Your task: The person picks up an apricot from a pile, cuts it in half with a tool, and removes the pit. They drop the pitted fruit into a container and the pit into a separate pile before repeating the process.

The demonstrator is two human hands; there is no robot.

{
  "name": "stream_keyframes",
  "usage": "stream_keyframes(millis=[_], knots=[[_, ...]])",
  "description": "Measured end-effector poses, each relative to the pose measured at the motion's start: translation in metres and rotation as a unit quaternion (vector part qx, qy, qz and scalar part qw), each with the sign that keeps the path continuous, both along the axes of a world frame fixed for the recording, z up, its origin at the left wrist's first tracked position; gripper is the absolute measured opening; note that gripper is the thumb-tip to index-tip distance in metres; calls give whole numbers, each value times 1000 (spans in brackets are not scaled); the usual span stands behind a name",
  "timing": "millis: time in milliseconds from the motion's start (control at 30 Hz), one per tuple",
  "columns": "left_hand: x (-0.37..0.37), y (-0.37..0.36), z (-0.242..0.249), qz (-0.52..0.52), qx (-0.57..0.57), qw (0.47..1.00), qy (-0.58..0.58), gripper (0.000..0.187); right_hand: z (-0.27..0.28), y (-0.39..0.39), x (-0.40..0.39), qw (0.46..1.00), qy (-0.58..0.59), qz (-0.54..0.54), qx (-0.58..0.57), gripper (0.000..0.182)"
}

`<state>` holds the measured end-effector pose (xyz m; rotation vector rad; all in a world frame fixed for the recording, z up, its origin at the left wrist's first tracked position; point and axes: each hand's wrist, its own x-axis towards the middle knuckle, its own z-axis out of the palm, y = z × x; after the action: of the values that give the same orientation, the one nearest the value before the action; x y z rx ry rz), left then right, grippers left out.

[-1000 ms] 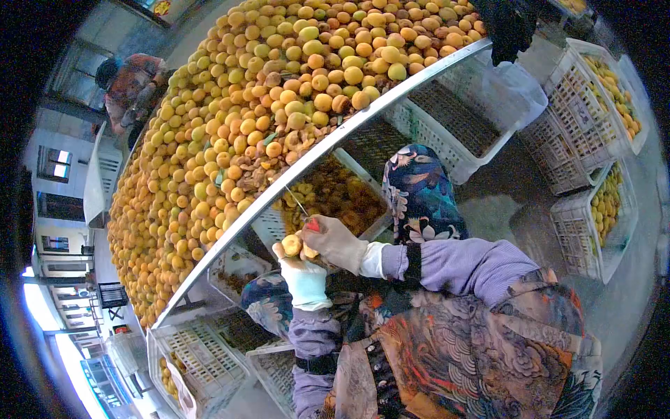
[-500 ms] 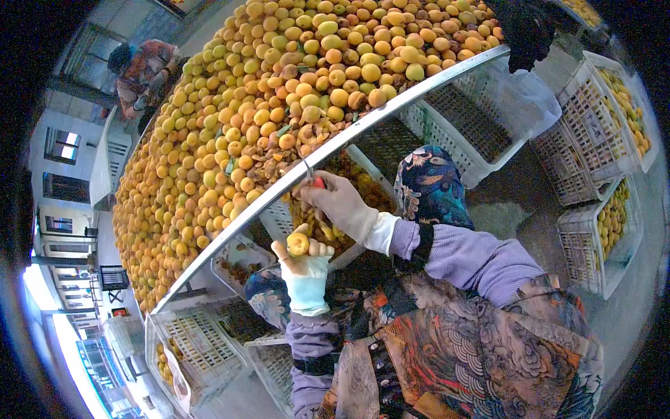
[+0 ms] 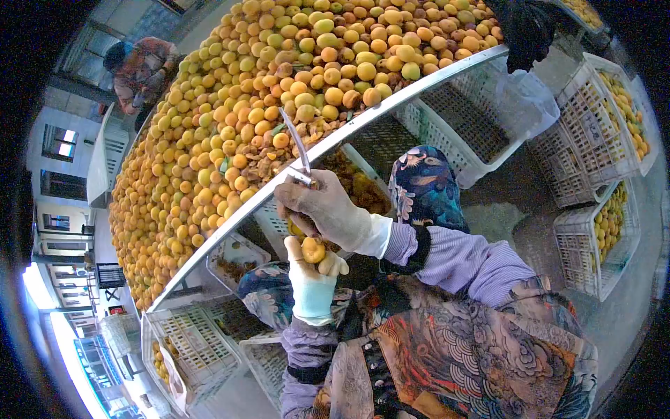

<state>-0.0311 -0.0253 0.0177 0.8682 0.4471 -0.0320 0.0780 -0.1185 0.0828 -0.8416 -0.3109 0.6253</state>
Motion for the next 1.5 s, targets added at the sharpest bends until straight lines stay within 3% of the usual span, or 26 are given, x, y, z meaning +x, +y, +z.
stream_keyframes(millis=[200,267,400,467,500,533,567,600,667,900,967,1000,1033,1067,1100,1167,1200,1233,1267,1300,1367,1400,1433,1500], knots=[[3,-6,0,25,19,999,42,54,-16,7,-4,999,2,7,-48,25],[2,-2,-11,22,11,999,43,50,-29,19,-13,983,-150,-106,-26,24],[8,-17,-7,75,51,993,80,49,-27,12,-18,975,-189,-64,-103,22],[12,-30,-9,166,268,949,32,48,-42,19,-17,961,-242,-87,-104,22],[12,-27,-9,166,267,949,32,48,-41,21,-16,944,-294,-110,-104,22],[11,-22,-8,144,161,973,75,47,-39,22,-14,944,-294,-110,-105,22],[11,-17,-9,120,53,984,117,47,-37,22,-8,985,-117,-98,-85,24],[7,-14,-13,121,52,984,118,47,-34,22,-4,993,64,-83,-61,26],[0,-8,-21,43,82,995,34,47,-42,17,2,995,83,-54,-20,28],[2,-10,-20,27,97,993,58,50,-57,13,15,981,161,86,72,35],[0,-9,-21,28,-39,998,31,32,-53,12,14,979,154,105,77,36],[-1,-9,-20,28,-38,998,32,32,-50,12,14,982,131,124,53,36],[-1,-12,-13,23,-8,1000,13,17,-48,12,14,983,108,143,28,37],[-1,-14,-9,18,22,1000,-6,14,-51,12,15,983,111,143,28,37],[-3,-12,-15,18,23,1000,-4,14,-54,12,17,979,112,169,25,32],[-8,-6,-31,-16,-21,999,-25,38,-53,14,18,974,112,196,22,28],[-8,-6,-30,-16,-20,999,-24,38,-49,15,15,977,83,196,-26,26],[-9,-6,-29,-44,29,998,-29,36,-45,15,13,976,56,196,-74,25],[-10,-7,-28,-73,78,994,-32,35,-39,10,15,973,23,222,-51,24],[-10,-9,-26,-75,78,994,-31,35,-32,8,14,974,25,221,-50,24],[-12,-13,-22,-65,82,995,-2,29,-20,10,7,955,-42,250,-153,27],[-12,-8,-25,-110,82,990,-37,15,-23,15,5,945,-88,296,-104,23],[-15,-7,-27,-112,84,990,-36,15,-26,10,4,928,-154,324,-103,22],[-20,-8,-25,-219,406,880,-118,5,-26,8,-1,899,-286,320,-92,21]])
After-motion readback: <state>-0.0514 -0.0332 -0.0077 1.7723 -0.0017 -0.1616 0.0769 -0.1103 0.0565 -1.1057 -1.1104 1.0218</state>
